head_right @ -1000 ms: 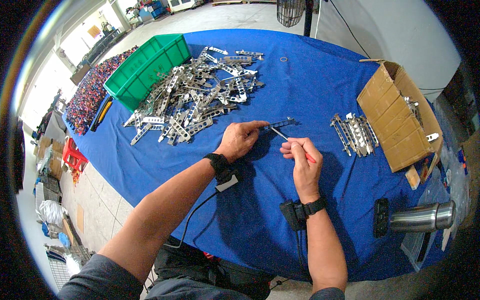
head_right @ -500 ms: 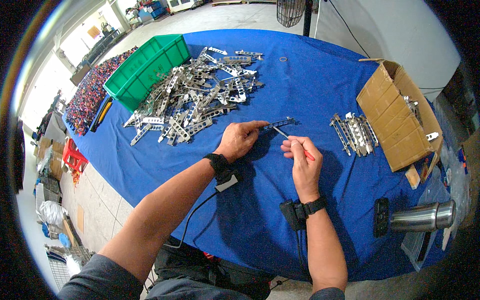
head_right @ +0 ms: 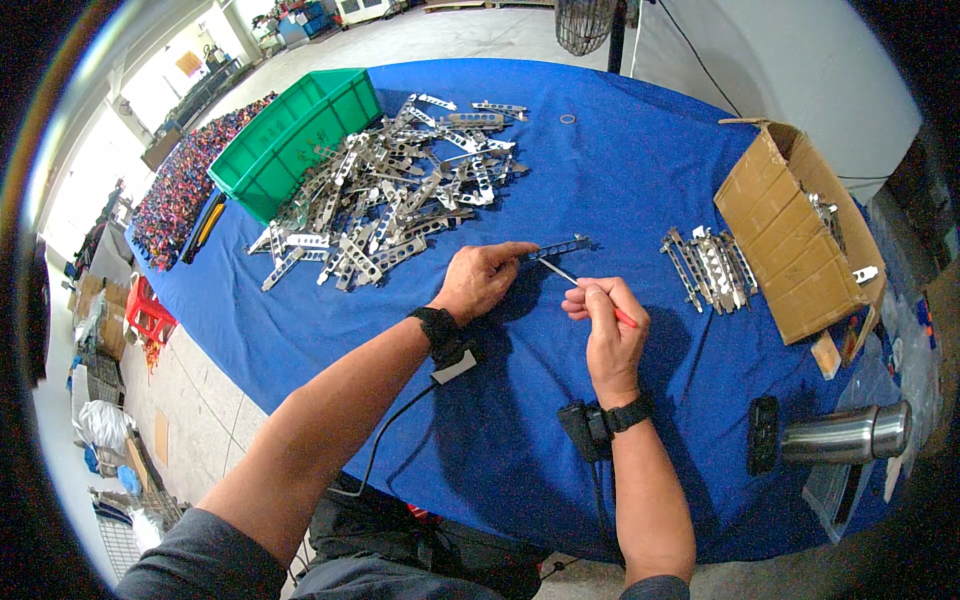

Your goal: Assembling small metal plates or hinges using a hand tool at a factory workstation.

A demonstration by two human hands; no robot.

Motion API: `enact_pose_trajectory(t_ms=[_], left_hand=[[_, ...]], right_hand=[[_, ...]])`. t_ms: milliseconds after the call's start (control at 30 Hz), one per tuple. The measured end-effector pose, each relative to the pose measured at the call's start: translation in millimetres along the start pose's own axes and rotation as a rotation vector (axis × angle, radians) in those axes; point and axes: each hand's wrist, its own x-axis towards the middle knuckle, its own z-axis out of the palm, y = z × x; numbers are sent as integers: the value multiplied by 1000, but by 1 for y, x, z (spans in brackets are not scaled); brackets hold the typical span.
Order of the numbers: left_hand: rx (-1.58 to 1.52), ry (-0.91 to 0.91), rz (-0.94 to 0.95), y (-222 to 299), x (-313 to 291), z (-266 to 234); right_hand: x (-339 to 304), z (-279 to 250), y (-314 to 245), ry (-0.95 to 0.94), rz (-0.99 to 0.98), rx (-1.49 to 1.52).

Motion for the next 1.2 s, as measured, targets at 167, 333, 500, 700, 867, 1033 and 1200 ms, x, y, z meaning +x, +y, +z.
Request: enact_pose_trajectory(t_ms=[167,333,500,700,867,1033,1200], left_hand=[[33,-65,-65,3,2,-3],[33,-60,-74,5,1,-3],[15,-48,-63,3,1,-1],[36,-41,-48,1,1,-1],[21,-77,-94,7,1,-5],[22,-10,-7,-1,0,1],[29,-15,8,-2,1,1]], right_hand=[[-1,14,1,-42,-8,20],[-1,6,5,-3,16,-11],[0,13,4,-40,-62,-27],[-1,9,2,-52,-32,-24],[-2,16,1,-18,-66,-40],[-2,9,3,-49,-32,-50],[-2,15,1,-32,-57,-49]])
